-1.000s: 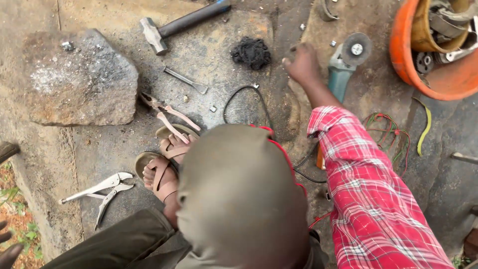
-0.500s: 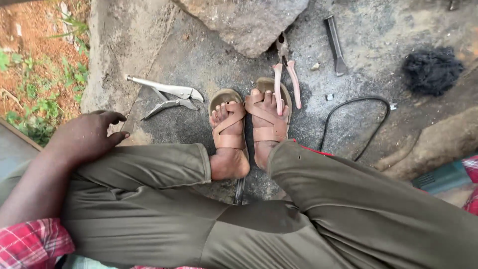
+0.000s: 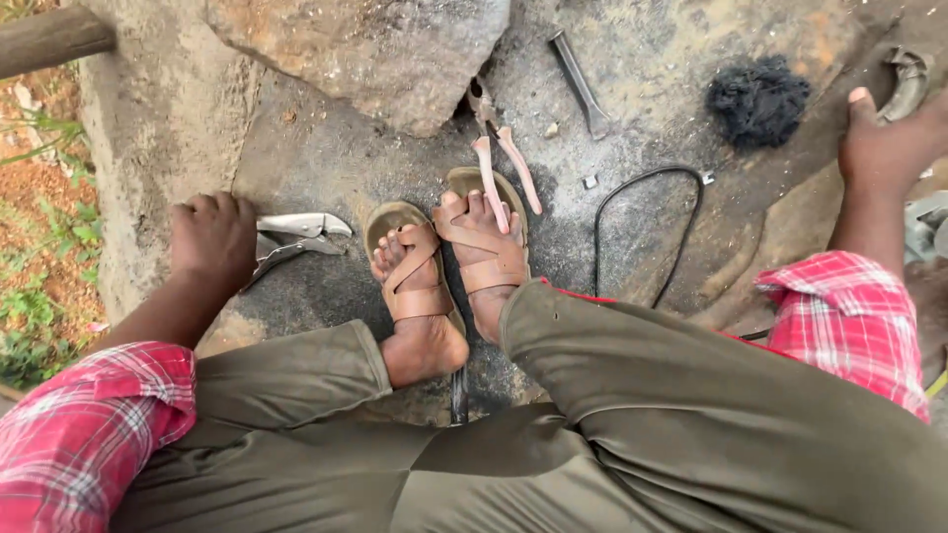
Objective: Repairing motorcycle brake shoes by grinding and adjusting components.
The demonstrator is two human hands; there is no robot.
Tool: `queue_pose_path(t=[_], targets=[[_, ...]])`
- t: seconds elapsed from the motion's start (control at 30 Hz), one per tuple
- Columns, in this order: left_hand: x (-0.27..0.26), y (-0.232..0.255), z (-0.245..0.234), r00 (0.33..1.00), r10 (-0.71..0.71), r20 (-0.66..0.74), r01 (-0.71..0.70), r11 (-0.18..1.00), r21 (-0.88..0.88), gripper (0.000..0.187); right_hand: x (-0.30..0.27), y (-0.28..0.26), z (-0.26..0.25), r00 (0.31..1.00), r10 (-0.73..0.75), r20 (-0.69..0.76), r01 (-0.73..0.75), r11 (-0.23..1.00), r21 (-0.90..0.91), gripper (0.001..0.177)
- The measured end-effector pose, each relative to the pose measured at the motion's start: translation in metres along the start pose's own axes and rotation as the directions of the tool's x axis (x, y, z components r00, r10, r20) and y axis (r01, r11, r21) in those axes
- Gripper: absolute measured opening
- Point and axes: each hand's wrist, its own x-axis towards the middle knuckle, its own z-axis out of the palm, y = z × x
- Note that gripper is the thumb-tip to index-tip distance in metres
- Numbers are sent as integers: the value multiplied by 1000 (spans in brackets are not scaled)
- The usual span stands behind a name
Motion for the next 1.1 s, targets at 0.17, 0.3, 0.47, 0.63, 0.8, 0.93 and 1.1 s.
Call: queue_pose_path(t=[0.17, 0.3, 0.47, 0.63, 0.8, 0.93, 1.1], targets=[[34, -12, 24, 994, 105, 4, -105, 994, 31, 31, 5, -32, 7, 994, 108, -14, -108, 994, -21, 62], [21, -17, 0, 975, 111, 194, -68, 974, -215, 29, 7, -39, 9, 849, 510, 135, -521, 851, 60, 45], [-26, -23, -57, 947, 75, 312, 62, 911, -408, 36, 5, -69, -37, 805, 462, 371, -590, 688, 423, 41], [-131, -47, -117, 971, -62, 231, 185, 809, -558, 47, 44, -165, -154, 738, 219, 638, -655, 2, 756, 34], [-206, -67, -111, 946, -322, 27, 45, 48, -998, 34, 91, -248, -318, 855, -298, 425, -422, 75, 903, 37], [-234, -49, -183, 742, -468, -480, -630, -242, -738, 71, 83, -333, -396, 840, -418, 347, -256, 258, 931, 35], [-227, -18, -243, 804, -249, -540, -571, -578, -583, 53, 22, -443, -344, 782, -332, 527, -574, -56, 817, 36]])
